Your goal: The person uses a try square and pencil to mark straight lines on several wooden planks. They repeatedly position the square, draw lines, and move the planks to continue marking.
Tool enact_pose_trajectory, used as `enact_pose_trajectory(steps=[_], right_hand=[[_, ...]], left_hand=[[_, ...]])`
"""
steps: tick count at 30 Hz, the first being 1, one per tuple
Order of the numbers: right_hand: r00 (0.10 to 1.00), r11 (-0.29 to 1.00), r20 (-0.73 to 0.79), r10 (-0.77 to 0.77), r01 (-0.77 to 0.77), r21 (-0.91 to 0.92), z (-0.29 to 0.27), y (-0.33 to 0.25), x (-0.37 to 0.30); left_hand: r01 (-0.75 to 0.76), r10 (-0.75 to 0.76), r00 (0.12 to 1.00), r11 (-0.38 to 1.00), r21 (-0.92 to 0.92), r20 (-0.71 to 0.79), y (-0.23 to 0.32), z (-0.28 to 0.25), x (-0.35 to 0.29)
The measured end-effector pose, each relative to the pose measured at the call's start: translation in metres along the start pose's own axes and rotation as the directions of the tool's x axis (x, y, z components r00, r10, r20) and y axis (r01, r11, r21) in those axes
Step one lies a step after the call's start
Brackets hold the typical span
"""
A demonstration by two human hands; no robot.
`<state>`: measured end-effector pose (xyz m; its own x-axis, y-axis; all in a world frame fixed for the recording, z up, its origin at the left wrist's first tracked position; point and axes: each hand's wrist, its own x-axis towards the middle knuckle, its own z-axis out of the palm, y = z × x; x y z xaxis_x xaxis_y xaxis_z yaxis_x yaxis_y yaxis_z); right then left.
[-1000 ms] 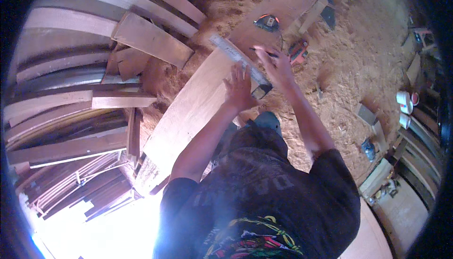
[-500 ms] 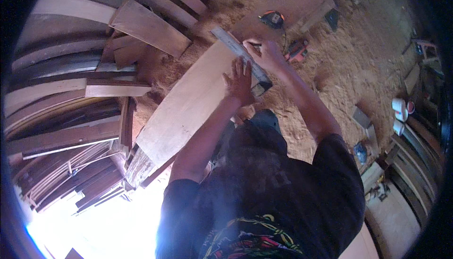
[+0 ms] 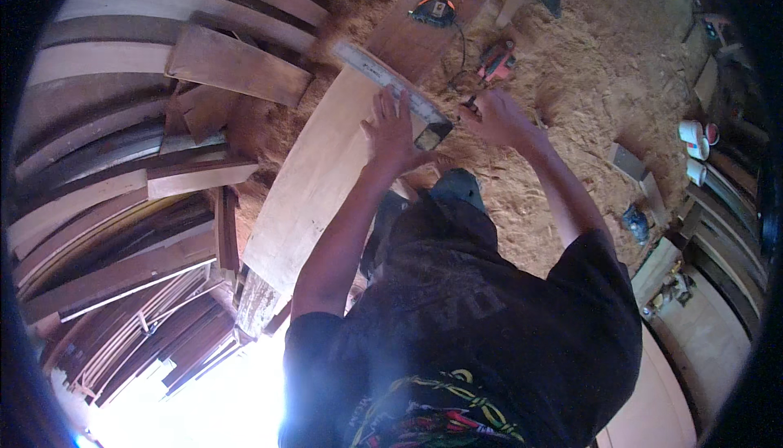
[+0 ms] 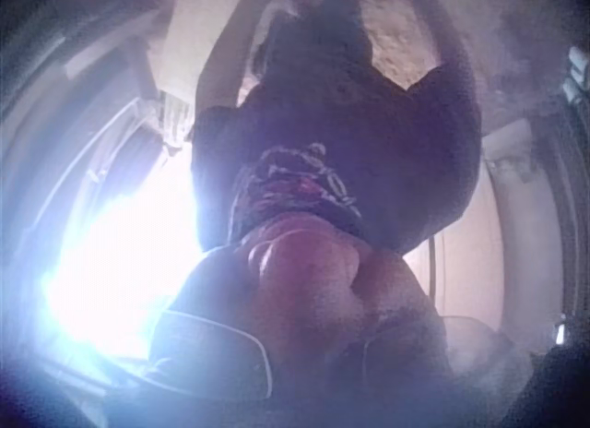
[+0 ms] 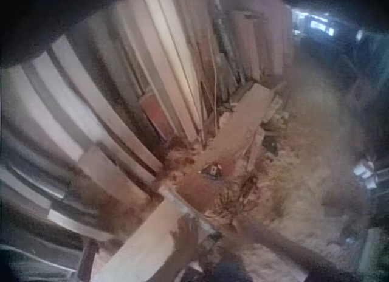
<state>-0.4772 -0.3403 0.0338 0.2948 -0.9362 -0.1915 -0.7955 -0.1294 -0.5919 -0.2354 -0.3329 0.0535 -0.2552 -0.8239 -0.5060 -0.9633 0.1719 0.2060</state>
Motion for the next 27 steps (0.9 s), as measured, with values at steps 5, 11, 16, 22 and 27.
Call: enact_pose_trajectory(steps=[5,11,16,22,27], right_hand=[[0.914,0.782,-0.099,0.392,-0.274,0.560,0.047,-0.009,-0.018],[0.903,0.243,0.088,0.421,-0.206,0.948,0.150,-0.049,-0.035],[0.924,0.198,0.044,0.380,-0.127,0.972,0.180,-0.074,-0.050],[0.916,0.183,0.080,0.393,-0.163,0.969,0.221,-0.103,-0.047],[0.910,0.177,-0.002,0.415,-0.079,0.981,0.233,-0.100,-0.045]], left_hand=[[-0.010,0.011,1.000,0.998,0.056,-0.023,-0.002,0.004,0.000],[-0.043,0.046,0.998,0.995,0.089,-0.030,-0.007,0.003,0.002],[-0.067,0.074,0.996,0.989,0.128,-0.052,-0.031,0.014,-0.024],[-0.113,0.124,0.988,0.987,0.113,-0.094,-0.073,0.035,-0.059],[-0.145,0.166,0.976,0.978,0.148,-0.143,-0.077,0.046,-0.053]])
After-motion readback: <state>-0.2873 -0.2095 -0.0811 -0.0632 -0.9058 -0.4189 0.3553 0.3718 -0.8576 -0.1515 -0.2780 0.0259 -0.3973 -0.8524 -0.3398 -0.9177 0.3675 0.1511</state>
